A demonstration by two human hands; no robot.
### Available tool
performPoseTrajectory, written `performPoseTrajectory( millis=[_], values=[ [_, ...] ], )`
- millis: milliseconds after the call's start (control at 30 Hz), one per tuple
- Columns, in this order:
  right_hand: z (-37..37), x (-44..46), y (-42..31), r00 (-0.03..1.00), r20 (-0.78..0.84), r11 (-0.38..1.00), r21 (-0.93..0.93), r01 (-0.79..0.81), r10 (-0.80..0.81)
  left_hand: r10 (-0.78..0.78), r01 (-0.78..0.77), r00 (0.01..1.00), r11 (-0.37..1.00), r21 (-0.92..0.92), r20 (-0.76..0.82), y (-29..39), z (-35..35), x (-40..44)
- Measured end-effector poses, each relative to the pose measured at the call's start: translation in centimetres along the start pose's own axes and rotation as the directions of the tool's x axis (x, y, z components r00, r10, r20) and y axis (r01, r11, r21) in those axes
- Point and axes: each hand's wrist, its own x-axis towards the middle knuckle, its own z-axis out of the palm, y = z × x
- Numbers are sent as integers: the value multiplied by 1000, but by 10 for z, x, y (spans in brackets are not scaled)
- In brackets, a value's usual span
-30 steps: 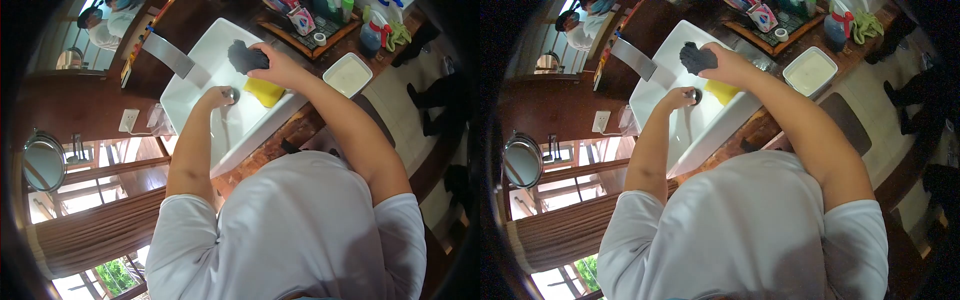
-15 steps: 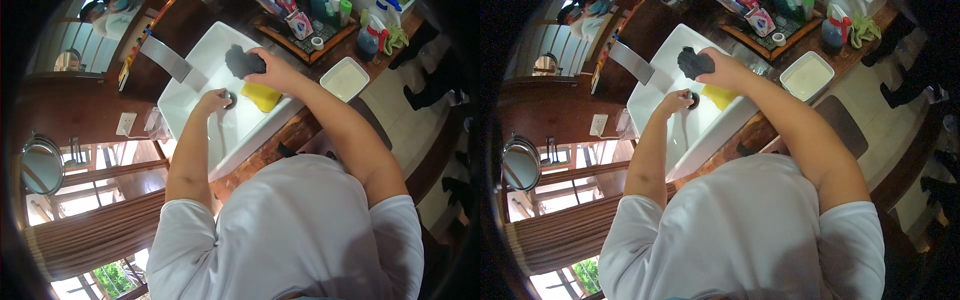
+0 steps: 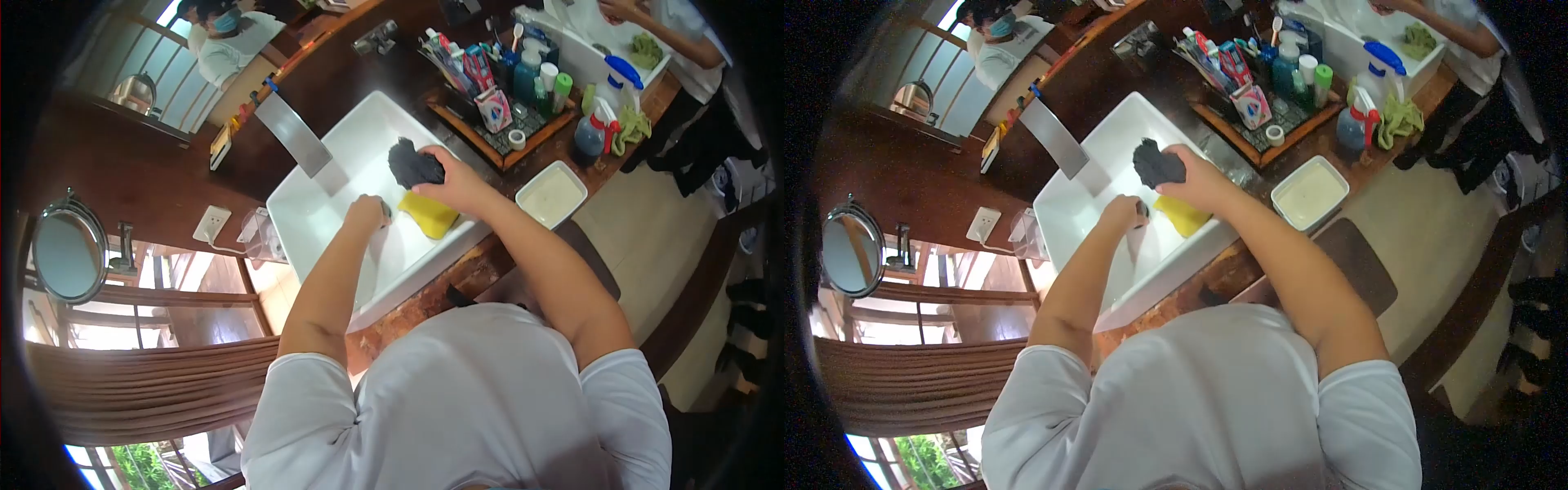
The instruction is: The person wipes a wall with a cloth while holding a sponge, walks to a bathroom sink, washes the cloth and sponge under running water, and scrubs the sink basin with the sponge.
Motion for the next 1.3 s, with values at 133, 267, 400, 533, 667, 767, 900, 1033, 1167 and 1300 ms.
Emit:
performPoseTrajectory(
  millis=[133, 267, 400, 533, 667, 767, 900, 1033, 1167, 1300],
  values=[
    [-2, -2, -5, 1000, 10, 1000, -24, -2, 2, 129, -128, 991, 991, -23, 33, -9, 4, 3],
    [-1, -2, -7, 1000, 13, 1000, -20, 3, -3, 332, -335, 937, 942, -14, -109, -30, 31, 12],
    [-3, -1, -8, 999, 37, 998, -66, 12, -9, 275, -287, 956, 948, -141, -100, -21, 16, -7],
    [-1, -1, -6, 999, 32, 998, -64, -19, 21, 156, -197, 968, 958, -209, -196, -24, 15, -8],
    [-2, 1, -10, 994, 82, 987, -145, -63, 75, -49, 66, 995, 975, -212, 88, -21, -5, -5],
    [-1, 0, -10, 996, 66, 987, -148, -58, 68, -27, 42, 994, 989, -139, 108, -25, -2, 4],
    [0, 1, -7, 995, 54, 990, -119, -79, 86, -42, 39, 981, 999, 15, 187, -6, -20, 1],
    [2, 2, 0, 996, 70, 999, -24, -48, 50, -35, 17, 978, 996, 86, 205, 4, -20, 3],
    [-1, -2, -14, 994, 89, 997, -62, -50, 56, 186, -203, 970, 974, 103, 155, -9, 4, 11],
    [0, 1, -1, 996, 86, 1000, -19, -22, 23, 305, -315, 946, 945, 89, 113, -7, 5, 1]
  ],
)
